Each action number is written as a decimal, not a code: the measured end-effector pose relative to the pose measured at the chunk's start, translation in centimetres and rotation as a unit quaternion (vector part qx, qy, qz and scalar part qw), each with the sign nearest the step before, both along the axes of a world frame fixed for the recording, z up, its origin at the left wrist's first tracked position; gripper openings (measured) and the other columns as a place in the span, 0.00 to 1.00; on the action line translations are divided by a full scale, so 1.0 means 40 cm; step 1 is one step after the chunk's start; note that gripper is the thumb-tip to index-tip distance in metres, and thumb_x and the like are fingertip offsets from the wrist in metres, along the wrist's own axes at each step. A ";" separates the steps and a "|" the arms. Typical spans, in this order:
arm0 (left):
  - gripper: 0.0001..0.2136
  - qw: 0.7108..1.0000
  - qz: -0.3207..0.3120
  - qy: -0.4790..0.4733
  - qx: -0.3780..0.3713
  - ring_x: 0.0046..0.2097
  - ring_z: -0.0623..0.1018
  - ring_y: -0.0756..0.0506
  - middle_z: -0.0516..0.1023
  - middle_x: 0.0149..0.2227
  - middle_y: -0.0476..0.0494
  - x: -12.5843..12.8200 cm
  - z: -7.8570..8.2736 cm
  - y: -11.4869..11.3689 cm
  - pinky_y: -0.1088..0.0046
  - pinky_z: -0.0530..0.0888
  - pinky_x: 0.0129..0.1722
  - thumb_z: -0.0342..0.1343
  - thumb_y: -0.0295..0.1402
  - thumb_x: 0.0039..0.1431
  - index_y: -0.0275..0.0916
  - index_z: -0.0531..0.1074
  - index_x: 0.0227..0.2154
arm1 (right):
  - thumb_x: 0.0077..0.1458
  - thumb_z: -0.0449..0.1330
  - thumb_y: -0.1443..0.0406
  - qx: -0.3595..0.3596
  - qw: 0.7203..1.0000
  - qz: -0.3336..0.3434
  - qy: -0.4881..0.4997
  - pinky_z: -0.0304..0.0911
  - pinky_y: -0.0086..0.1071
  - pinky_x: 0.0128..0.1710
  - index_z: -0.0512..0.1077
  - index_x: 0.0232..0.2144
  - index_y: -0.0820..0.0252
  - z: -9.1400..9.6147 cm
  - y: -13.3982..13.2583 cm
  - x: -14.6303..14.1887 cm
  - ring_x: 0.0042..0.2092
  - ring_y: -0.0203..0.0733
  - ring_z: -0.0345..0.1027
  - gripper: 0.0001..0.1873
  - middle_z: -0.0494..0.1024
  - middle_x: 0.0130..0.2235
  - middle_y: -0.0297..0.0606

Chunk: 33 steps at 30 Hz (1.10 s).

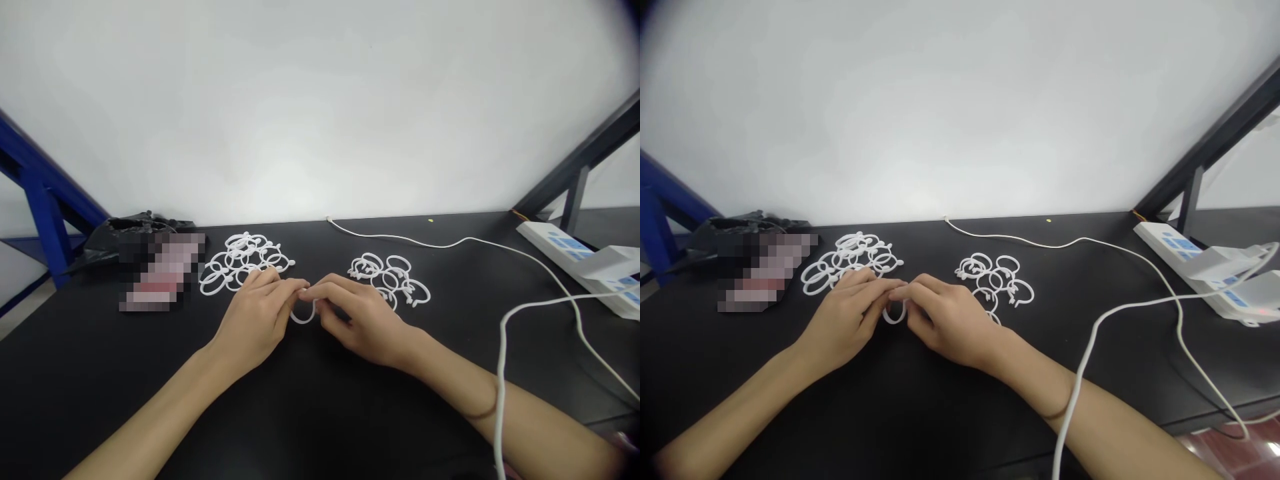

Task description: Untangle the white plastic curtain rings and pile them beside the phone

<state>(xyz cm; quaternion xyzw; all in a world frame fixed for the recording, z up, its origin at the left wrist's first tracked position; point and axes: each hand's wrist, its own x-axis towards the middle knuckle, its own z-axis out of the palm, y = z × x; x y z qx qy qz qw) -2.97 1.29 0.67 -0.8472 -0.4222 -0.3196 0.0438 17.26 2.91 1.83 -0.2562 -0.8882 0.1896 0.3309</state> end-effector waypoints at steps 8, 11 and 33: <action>0.10 1.000 0.002 -0.002 -0.005 0.33 0.69 0.46 0.74 0.29 0.47 -0.001 0.000 0.004 0.67 0.67 0.36 0.45 0.25 0.67 0.36 0.73 0.41 | 0.63 0.51 0.72 -0.007 1.000 -0.013 0.009 0.66 0.28 0.36 0.71 0.46 0.57 0.001 0.002 -0.004 0.34 0.34 0.69 0.13 0.75 0.38 0.37; 0.10 1.000 0.001 -0.005 -0.011 0.33 0.69 0.46 0.74 0.29 0.47 -0.001 -0.001 0.003 0.67 0.67 0.35 0.45 0.25 0.67 0.36 0.73 0.41 | 0.63 0.51 0.72 -0.006 1.000 -0.016 0.004 0.65 0.28 0.35 0.71 0.45 0.58 0.006 0.001 -0.004 0.34 0.35 0.69 0.13 0.75 0.36 0.37; 0.08 0.993 0.107 -0.015 -0.052 0.38 0.74 0.43 0.76 0.36 0.45 -0.030 0.013 0.023 0.63 0.70 0.41 0.45 0.34 0.68 0.41 0.68 0.37 | 0.63 0.53 0.69 -0.009 0.996 -0.086 -0.011 0.68 0.30 0.36 0.65 0.55 0.54 -0.003 -0.001 -0.002 0.35 0.35 0.72 0.18 0.78 0.44 0.36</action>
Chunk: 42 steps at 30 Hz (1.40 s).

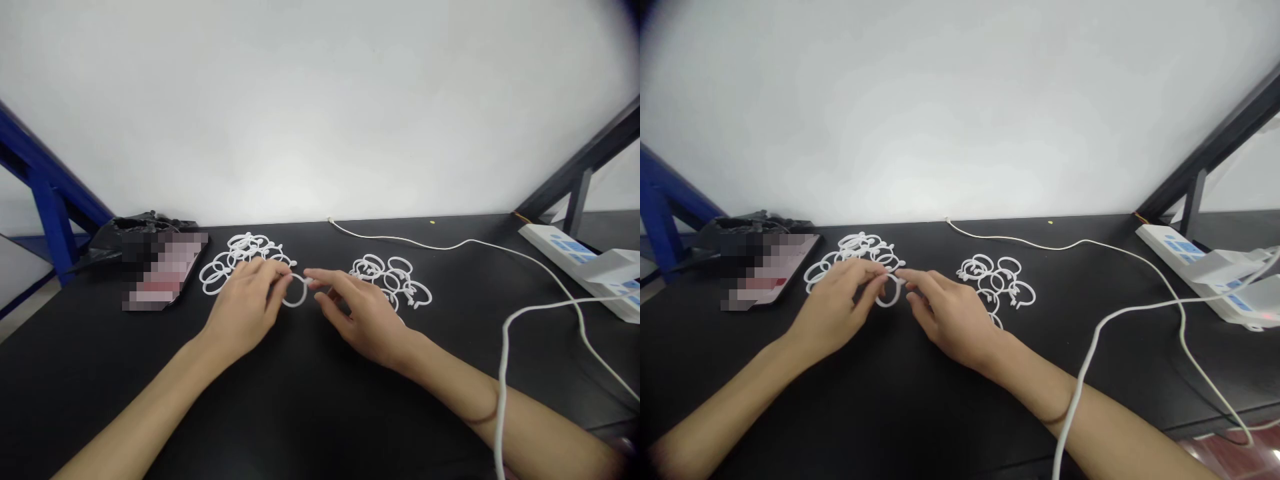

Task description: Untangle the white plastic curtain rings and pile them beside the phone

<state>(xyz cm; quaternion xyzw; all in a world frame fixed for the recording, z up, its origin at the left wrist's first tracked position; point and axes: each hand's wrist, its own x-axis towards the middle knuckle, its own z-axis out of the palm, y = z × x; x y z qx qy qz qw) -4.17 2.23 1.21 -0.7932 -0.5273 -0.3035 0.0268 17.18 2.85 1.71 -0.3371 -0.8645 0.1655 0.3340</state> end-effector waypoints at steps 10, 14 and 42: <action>0.11 0.976 0.211 0.044 0.012 0.40 0.72 0.36 0.78 0.32 0.43 -0.193 0.014 0.077 0.60 0.67 0.37 0.49 0.38 0.64 0.40 0.73 0.34 | 0.62 0.55 0.65 -0.040 0.998 -0.042 -0.036 0.71 0.35 0.38 0.63 0.55 0.56 0.006 0.006 -0.001 0.36 0.37 0.73 0.19 0.78 0.44 0.37; 0.11 0.973 0.220 0.063 0.020 0.40 0.72 0.35 0.79 0.31 0.42 -0.200 -0.017 0.092 0.58 0.66 0.38 0.50 0.39 0.64 0.40 0.74 0.34 | 0.62 0.55 0.64 -0.041 0.997 -0.046 -0.054 0.70 0.36 0.38 0.64 0.55 0.56 0.005 0.007 -0.001 0.37 0.38 0.73 0.19 0.77 0.44 0.37; 0.07 0.997 -0.069 -0.005 0.024 0.40 0.70 0.44 0.78 0.35 0.46 -0.013 -0.012 0.011 0.62 0.70 0.43 0.49 0.30 0.66 0.39 0.73 0.38 | 0.51 0.61 0.56 0.101 0.927 -0.209 -0.295 0.60 0.44 0.44 0.72 0.42 0.61 0.006 0.094 0.087 0.46 0.54 0.64 0.19 0.72 0.42 0.47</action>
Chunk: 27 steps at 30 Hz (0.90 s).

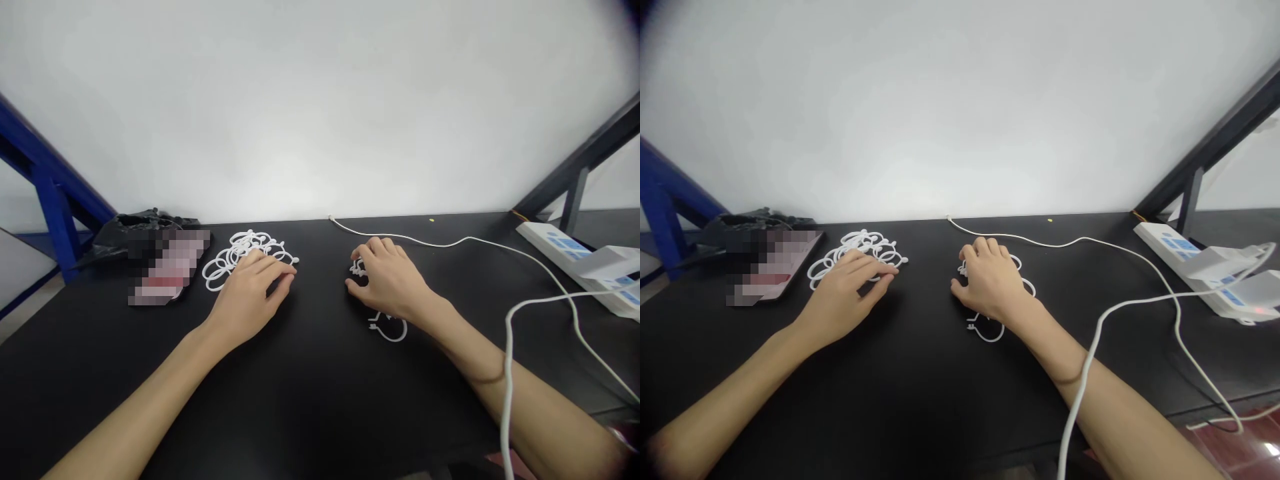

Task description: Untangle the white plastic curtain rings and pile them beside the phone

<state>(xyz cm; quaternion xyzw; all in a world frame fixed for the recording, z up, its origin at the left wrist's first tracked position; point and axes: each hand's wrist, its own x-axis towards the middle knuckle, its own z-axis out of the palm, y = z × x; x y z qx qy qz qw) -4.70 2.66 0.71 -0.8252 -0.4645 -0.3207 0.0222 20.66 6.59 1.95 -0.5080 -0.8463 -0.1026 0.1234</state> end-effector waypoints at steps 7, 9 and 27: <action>0.08 1.000 -0.007 -0.003 -0.018 0.40 0.70 0.44 0.78 0.34 0.46 0.005 0.000 -0.001 0.63 0.71 0.42 0.49 0.30 0.66 0.40 0.74 0.37 | 0.59 0.58 0.66 0.008 0.999 0.030 -0.040 0.57 0.41 0.39 0.74 0.39 0.61 -0.002 -0.005 -0.007 0.39 0.50 0.64 0.07 0.77 0.36 0.42; 0.08 1.000 -0.009 -0.003 -0.027 0.40 0.70 0.44 0.78 0.34 0.46 0.008 0.000 -0.003 0.63 0.71 0.42 0.49 0.31 0.66 0.40 0.74 0.38 | 0.61 0.58 0.65 0.025 0.999 0.036 -0.027 0.57 0.40 0.38 0.74 0.38 0.60 0.000 -0.007 -0.011 0.39 0.49 0.65 0.06 0.77 0.36 0.42; 0.09 0.997 -0.015 -0.004 -0.076 0.43 0.70 0.43 0.77 0.36 0.46 0.013 0.003 -0.010 0.64 0.71 0.44 0.52 0.36 0.65 0.41 0.73 0.44 | 0.65 0.55 0.62 0.157 0.954 0.174 0.186 0.64 0.30 0.33 0.74 0.37 0.61 0.035 -0.056 -0.045 0.32 0.36 0.69 0.10 0.79 0.32 0.37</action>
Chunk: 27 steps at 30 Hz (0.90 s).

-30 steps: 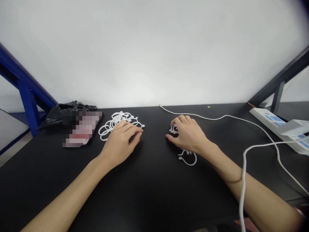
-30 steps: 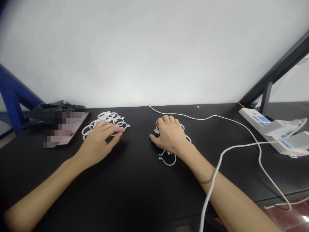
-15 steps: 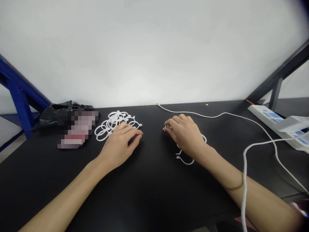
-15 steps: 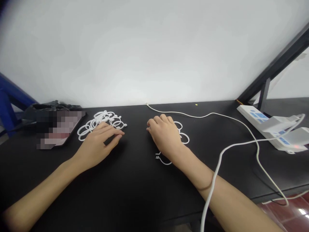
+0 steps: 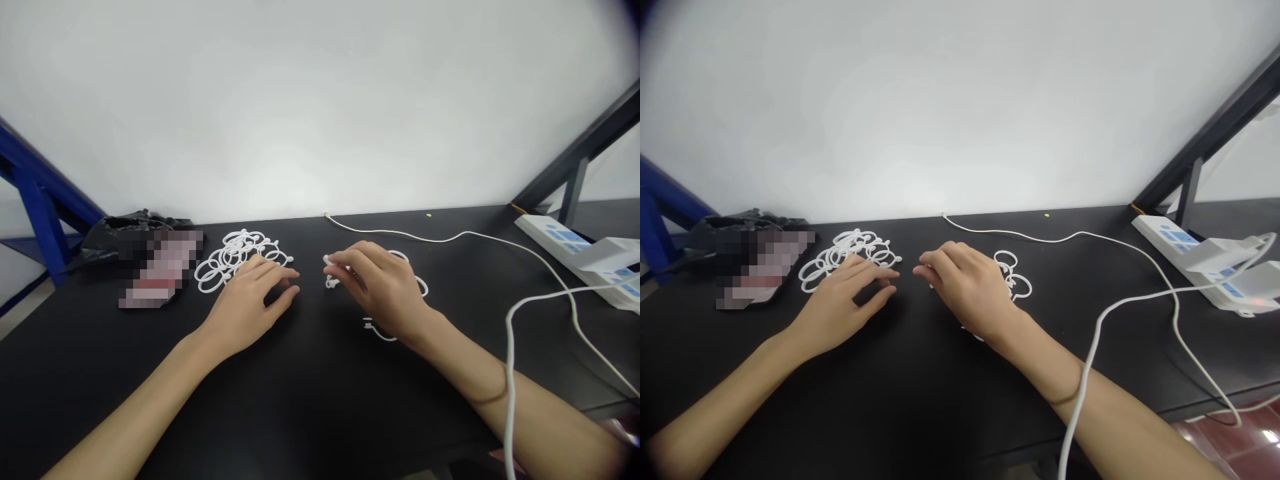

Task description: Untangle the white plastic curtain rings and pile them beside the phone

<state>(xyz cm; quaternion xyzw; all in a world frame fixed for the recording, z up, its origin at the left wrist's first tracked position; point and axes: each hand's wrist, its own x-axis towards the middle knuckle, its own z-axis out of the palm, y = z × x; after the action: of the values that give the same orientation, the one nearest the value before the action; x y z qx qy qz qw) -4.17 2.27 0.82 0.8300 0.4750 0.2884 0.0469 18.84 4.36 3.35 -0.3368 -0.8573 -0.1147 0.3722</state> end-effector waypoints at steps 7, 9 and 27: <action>0.18 0.998 -0.030 0.012 -0.058 0.45 0.71 0.42 0.74 0.42 0.46 0.032 0.007 -0.029 0.61 0.71 0.47 0.55 0.40 0.62 0.44 0.65 0.53 | 0.64 0.57 0.64 0.021 0.998 0.049 0.020 0.61 0.27 0.30 0.72 0.33 0.61 0.000 -0.018 -0.018 0.29 0.33 0.68 0.09 0.77 0.28 0.34; 0.19 0.997 -0.032 0.015 -0.069 0.44 0.71 0.42 0.74 0.41 0.47 0.041 0.005 -0.034 0.61 0.71 0.46 0.55 0.41 0.62 0.44 0.64 0.54 | 0.64 0.56 0.64 0.014 0.999 0.048 0.015 0.60 0.27 0.29 0.72 0.32 0.61 -0.001 -0.022 -0.021 0.28 0.33 0.68 0.10 0.77 0.27 0.33; 0.21 0.996 -0.066 0.014 -0.062 0.55 0.69 0.41 0.71 0.54 0.44 0.041 -0.016 -0.028 0.57 0.68 0.56 0.49 0.27 0.63 0.43 0.60 0.58 | 0.65 0.54 0.64 -0.041 0.996 0.069 -0.032 0.58 0.27 0.28 0.74 0.33 0.62 -0.016 -0.024 -0.027 0.26 0.33 0.66 0.11 0.75 0.27 0.33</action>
<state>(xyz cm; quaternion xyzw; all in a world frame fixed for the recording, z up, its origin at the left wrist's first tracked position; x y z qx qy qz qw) -2.53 1.13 0.20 0.8588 0.4369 0.2436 0.1105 17.74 3.42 2.72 -0.2878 -0.8942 -0.0640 0.3370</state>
